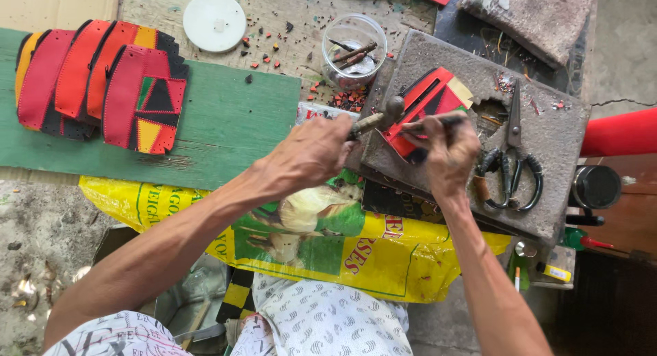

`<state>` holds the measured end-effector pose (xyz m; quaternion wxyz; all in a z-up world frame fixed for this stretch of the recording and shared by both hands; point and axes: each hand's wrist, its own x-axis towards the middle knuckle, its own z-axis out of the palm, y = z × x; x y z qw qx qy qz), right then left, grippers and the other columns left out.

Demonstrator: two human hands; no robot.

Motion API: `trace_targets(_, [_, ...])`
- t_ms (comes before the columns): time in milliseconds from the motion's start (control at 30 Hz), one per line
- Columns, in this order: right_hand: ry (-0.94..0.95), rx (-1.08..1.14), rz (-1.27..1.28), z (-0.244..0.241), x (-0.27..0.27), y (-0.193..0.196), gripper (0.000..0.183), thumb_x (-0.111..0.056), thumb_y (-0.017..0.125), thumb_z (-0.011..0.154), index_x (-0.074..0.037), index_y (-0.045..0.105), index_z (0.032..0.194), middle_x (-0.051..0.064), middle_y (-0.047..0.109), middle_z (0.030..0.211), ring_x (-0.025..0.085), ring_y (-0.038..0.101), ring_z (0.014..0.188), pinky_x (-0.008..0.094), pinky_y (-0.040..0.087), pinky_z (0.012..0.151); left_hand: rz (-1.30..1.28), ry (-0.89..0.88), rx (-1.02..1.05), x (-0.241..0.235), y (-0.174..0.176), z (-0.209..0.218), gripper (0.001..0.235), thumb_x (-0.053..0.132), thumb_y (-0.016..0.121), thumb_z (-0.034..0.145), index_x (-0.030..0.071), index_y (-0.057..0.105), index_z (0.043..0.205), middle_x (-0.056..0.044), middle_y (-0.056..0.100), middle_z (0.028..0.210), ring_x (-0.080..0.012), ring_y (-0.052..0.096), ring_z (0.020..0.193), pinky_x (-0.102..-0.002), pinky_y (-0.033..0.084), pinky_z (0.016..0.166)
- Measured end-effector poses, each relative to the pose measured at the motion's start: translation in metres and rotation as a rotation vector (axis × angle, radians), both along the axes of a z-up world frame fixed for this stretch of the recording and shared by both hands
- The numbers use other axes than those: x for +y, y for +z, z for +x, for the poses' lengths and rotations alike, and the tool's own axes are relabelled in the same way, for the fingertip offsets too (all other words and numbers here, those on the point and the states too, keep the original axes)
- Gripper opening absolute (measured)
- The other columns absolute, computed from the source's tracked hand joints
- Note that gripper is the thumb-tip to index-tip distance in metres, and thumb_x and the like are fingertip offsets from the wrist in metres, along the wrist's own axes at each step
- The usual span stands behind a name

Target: The person uses a hammer and a metal punch to create holes along the edges of a multicolored leather piece. They repeatedly position the punch and strike it to form a pattern of holes, then set the finished piece aside with others.

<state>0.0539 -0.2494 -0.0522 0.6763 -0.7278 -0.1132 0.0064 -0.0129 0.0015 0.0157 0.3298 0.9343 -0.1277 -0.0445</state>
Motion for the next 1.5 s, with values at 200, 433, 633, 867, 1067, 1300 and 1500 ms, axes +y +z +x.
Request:
trace_targets(200, [-0.063, 0.117, 0.258, -0.002, -0.013, -0.017, 0.021, -0.02, 0.063, 0.109, -0.001, 0.055, 0.104, 0.013, 0.07, 0.099, 0.024, 0.075, 0.094, 0.038, 0.067, 0.083, -0.229, 0.183, -0.071, -0.005, -0.029, 0.024, 0.024, 0.005, 0.071, 0.086, -0.004, 0.052, 0.098, -0.025, 0.065, 0.076, -0.0432, 0.067, 0.07, -0.051, 0.048, 0.062])
trace_targets(433, [-0.035, 0.107, 0.236, 0.001, -0.009, -0.018, 0.022, -0.019, 0.062, 0.109, 0.001, 0.055, 0.105, 0.014, 0.07, 0.098, 0.025, 0.076, 0.095, 0.037, 0.067, 0.084, -0.45, 0.285, -0.012, -0.031, -0.059, 0.059, 0.028, 0.005, 0.076, 0.081, -0.003, 0.055, 0.098, -0.017, 0.074, 0.085, -0.0297, 0.076, 0.076, -0.042, 0.058, 0.067])
trace_targets(633, [-0.029, 0.09, 0.171, 0.001, -0.009, -0.016, 0.022, -0.02, 0.061, 0.109, 0.001, 0.054, 0.105, 0.013, 0.07, 0.1, 0.025, 0.076, 0.097, 0.037, 0.068, 0.085, -0.413, 0.29, 0.087, -0.037, -0.052, 0.062, 0.045, 0.011, 0.087, 0.072, -0.005, 0.053, 0.097, -0.022, 0.073, 0.083, -0.0345, 0.076, 0.078, -0.045, 0.056, 0.068])
trace_targets(867, [0.017, 0.055, 0.137, -0.004, -0.008, -0.001, 0.021, -0.018, 0.062, 0.11, 0.001, 0.054, 0.107, 0.013, 0.069, 0.102, 0.024, 0.075, 0.099, 0.038, 0.068, 0.088, -0.275, 0.296, -0.016, -0.051, -0.055, 0.061, 0.052, 0.015, 0.087, 0.072, -0.011, 0.05, 0.098, -0.035, 0.066, 0.087, -0.0486, 0.07, 0.086, -0.052, 0.054, 0.076])
trace_targets(1067, [0.146, -0.187, -0.274, -0.016, -0.002, 0.018, 0.013, -0.011, 0.059, 0.11, 0.002, 0.058, 0.109, 0.012, 0.074, 0.099, 0.02, 0.077, 0.094, 0.034, 0.066, 0.083, -0.323, 0.305, -0.006, -0.053, -0.067, 0.061, 0.051, 0.017, 0.084, 0.073, -0.01, 0.049, 0.098, -0.036, 0.064, 0.088, -0.0499, 0.068, 0.084, -0.052, 0.053, 0.075])
trace_targets(1300, [0.24, -0.182, -0.447, -0.005, 0.002, 0.03, 0.007, -0.005, 0.057, 0.11, 0.002, 0.057, 0.107, 0.011, 0.075, 0.095, 0.017, 0.077, 0.093, 0.033, 0.062, 0.079, -0.331, 0.157, -0.023, -0.034, -0.071, 0.069, 0.031, 0.002, 0.067, 0.071, -0.007, 0.048, 0.094, -0.026, 0.062, 0.083, -0.0401, 0.066, 0.076, -0.051, 0.051, 0.069])
trace_targets(1500, [0.281, -0.127, -0.373, -0.003, 0.004, 0.038, 0.007, -0.003, 0.056, 0.11, 0.003, 0.056, 0.108, 0.011, 0.074, 0.096, 0.017, 0.076, 0.096, 0.033, 0.062, 0.08, -0.379, 0.231, 0.12, -0.033, -0.066, 0.058, 0.03, 0.006, 0.072, 0.079, -0.003, 0.048, 0.095, -0.021, 0.063, 0.088, -0.035, 0.066, 0.078, -0.047, 0.053, 0.07])
